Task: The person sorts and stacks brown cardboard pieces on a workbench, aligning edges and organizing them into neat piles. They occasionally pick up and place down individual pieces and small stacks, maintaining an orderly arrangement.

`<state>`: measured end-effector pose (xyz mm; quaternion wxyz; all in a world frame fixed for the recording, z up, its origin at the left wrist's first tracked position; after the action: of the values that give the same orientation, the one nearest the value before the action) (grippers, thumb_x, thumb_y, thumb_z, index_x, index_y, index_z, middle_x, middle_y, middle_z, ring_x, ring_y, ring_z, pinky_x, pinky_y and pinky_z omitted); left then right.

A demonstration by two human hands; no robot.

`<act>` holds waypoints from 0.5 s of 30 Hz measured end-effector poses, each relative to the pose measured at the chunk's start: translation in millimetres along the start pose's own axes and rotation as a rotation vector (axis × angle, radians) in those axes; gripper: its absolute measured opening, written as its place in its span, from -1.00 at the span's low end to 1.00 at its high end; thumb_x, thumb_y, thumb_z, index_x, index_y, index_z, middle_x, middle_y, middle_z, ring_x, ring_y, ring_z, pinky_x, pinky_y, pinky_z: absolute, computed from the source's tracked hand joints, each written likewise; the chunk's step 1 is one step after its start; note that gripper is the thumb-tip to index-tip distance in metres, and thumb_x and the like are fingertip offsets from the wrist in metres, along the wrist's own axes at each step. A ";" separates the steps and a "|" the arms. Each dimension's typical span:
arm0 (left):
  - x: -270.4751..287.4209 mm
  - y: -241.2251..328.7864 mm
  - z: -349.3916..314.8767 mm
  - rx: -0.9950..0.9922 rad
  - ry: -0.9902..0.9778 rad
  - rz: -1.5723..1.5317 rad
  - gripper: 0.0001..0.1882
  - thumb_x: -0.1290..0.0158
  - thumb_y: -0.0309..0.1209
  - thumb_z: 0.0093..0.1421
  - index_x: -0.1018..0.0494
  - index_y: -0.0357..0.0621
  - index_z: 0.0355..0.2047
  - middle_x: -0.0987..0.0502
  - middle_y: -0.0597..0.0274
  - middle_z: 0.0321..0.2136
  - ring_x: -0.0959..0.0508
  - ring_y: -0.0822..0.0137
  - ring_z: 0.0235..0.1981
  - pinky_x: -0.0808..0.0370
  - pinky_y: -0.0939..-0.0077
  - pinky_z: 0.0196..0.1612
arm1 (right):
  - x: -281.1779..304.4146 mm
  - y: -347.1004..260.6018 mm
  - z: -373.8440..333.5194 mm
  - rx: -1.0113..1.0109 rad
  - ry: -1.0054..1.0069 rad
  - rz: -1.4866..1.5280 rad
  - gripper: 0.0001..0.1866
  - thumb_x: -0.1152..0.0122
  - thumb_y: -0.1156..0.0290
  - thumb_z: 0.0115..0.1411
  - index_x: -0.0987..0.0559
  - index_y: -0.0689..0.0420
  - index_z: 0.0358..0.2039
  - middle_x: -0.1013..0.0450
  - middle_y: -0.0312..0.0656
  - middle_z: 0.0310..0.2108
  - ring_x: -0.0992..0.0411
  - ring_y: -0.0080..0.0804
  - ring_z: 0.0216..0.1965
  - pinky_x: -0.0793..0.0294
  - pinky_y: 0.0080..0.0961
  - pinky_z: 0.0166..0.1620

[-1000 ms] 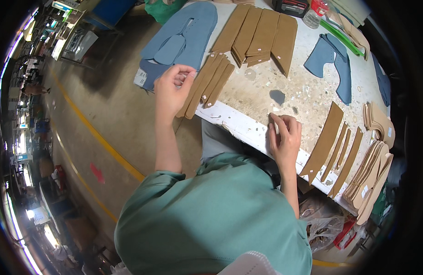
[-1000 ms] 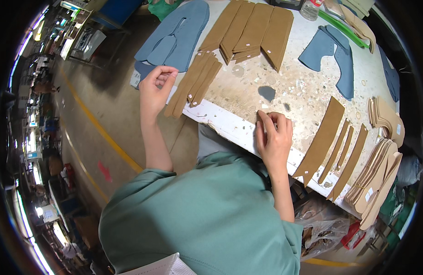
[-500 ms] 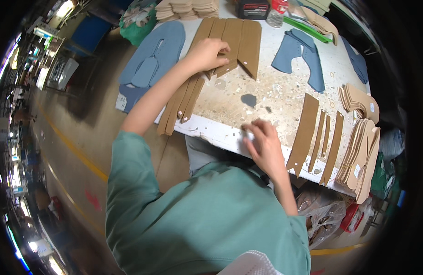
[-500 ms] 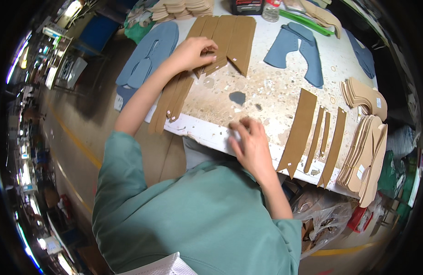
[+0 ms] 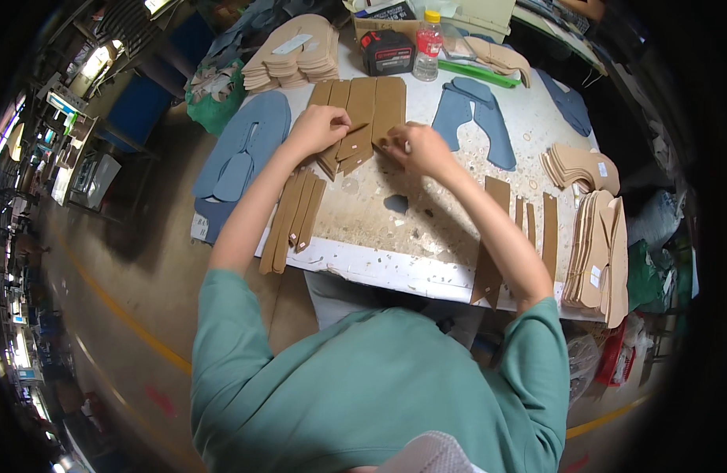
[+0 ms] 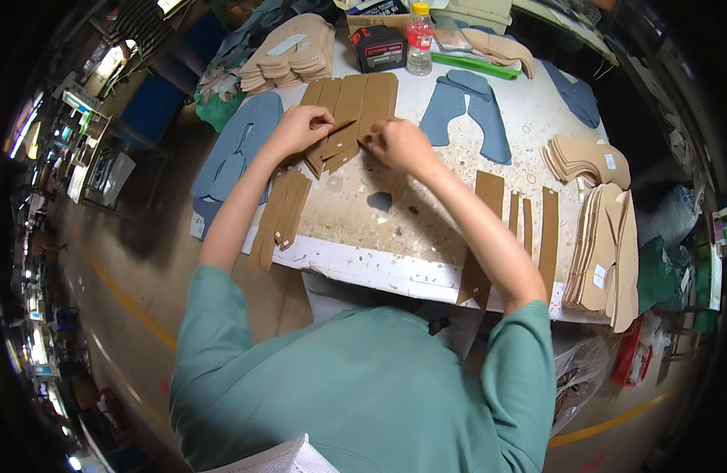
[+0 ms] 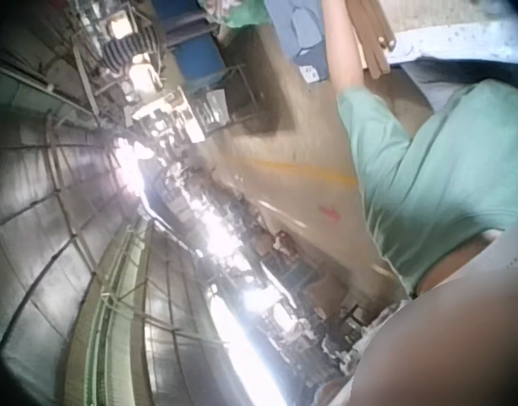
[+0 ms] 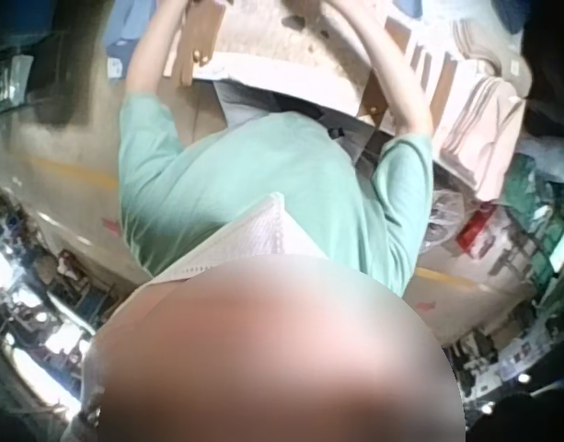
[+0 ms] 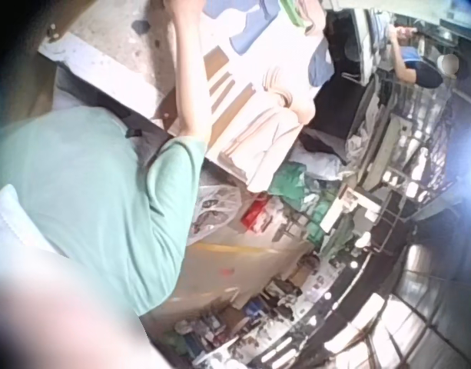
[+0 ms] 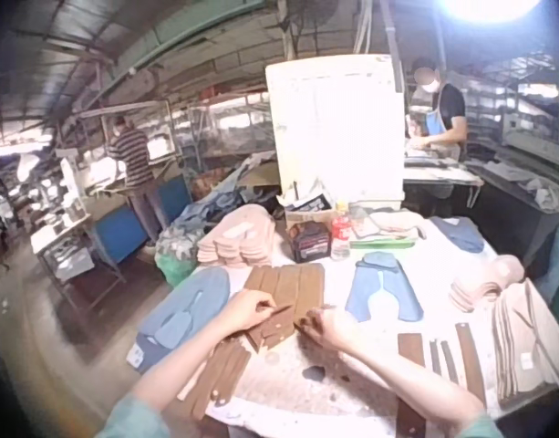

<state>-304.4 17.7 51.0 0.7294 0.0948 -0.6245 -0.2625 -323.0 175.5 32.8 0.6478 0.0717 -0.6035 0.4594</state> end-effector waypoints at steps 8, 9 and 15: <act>13.0 107.9 -77.3 -0.204 0.131 0.203 -0.91 -0.13 -0.39 0.14 -0.54 -0.10 -0.35 -0.59 0.19 -0.39 -0.59 0.08 -0.37 -0.52 0.26 -0.29 | -17.9 1.6 -4.8 0.006 0.091 -0.151 -0.75 -0.27 0.27 0.07 -0.63 0.06 -0.24 -0.51 -0.07 -0.30 -0.54 -0.02 -0.29 -0.57 -0.17 -0.22; 4.7 113.5 -87.8 -0.181 0.096 0.196 -0.92 -0.12 -0.39 0.15 -0.53 -0.09 -0.35 -0.60 0.20 -0.39 -0.59 0.10 -0.38 -0.51 0.27 -0.29 | -16.3 -0.1 -4.6 0.038 0.090 -0.132 -0.77 -0.25 0.28 0.08 -0.64 0.06 -0.25 -0.52 -0.06 -0.30 -0.54 -0.01 -0.30 -0.56 -0.16 -0.22; -41.6 140.0 -128.0 -0.189 0.061 -0.020 -0.91 -0.12 -0.42 0.15 -0.52 -0.09 -0.33 -0.59 0.22 -0.39 -0.59 0.11 -0.37 -0.48 0.26 -0.27 | -4.8 17.8 9.7 -0.020 0.024 -0.176 -0.85 -0.14 0.40 0.12 -0.65 0.11 -0.35 -0.57 0.00 -0.44 -0.55 0.02 -0.36 -0.55 -0.17 -0.27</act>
<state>-147.8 132.5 54.6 0.7512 0.0398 -0.5734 -0.3246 -341.3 176.9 23.0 0.6937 0.1123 -0.5914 0.3954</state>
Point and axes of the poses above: each hand's wrist, its own z-axis towards the middle knuckle, its own x-axis out of the back of the hand, y = z × x, the point moved 10 cm from there along z, towards the middle knuckle
